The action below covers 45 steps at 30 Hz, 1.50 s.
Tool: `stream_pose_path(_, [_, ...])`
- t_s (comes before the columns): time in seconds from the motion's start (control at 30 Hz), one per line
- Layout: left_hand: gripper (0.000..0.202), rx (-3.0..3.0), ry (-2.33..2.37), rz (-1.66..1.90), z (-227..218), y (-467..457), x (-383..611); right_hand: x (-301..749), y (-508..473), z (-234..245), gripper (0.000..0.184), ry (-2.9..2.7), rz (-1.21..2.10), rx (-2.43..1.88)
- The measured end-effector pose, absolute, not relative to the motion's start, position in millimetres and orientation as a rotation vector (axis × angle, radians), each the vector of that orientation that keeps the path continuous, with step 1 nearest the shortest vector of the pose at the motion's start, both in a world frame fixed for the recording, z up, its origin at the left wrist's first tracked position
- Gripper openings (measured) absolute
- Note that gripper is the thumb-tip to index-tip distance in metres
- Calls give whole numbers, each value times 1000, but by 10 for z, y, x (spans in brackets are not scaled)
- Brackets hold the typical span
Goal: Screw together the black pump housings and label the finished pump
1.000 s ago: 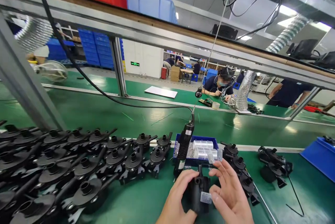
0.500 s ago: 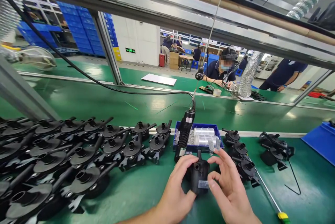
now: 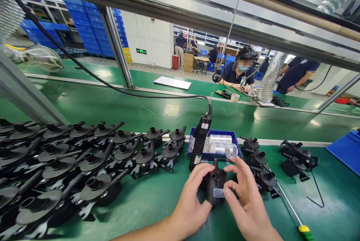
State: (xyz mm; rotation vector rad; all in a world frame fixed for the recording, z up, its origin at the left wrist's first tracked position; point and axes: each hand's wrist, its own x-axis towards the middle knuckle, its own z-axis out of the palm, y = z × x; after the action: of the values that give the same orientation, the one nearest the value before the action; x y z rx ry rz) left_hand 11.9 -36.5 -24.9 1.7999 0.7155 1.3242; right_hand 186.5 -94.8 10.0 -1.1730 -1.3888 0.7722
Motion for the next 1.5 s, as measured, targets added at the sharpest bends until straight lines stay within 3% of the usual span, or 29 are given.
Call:
stream_pose_path(0.33, [59,1808,713,1310,-288,-368,119,1859,-943,130,57,-1530,627,-1158])
stream_pose_path(0.6, [58,1812,675,1329,-262,-371,122,1877,-956,29,67,-1763,331,-1113])
stream_pose_path(0.8, [62,1801,682,1370,-262,-366,125,1909,-937,104,73,-1780,124,-1313])
stream_pose_path(0.93, [67,1882,574,1315,-285,-417,135,1782,-938,147,91,-1742,175,-1512])
stream_pose_path(1.1, [62,1814,510,1307,-215,-474,115,1953,-922,310,98,-1742,342,-1486])
stream_pose_path(1.2, [64,1739,572,1238,-226,-486,88,2268,-868,417,86,-1742,233,-1515])
stream_pose_path(1.33, [63,1794,592,883,-470,-569,112,2528,-795,373,72,-1624,-20,-1649])
stream_pose_path(1.43, [51,1902,602,700,-722,-658,166,2520,-781,307,70,-1499,153,-1705])
stream_pose_path(1.5, [43,1962,532,758,-806,-666,179,2466,-780,318,70,-1381,285,-1645])
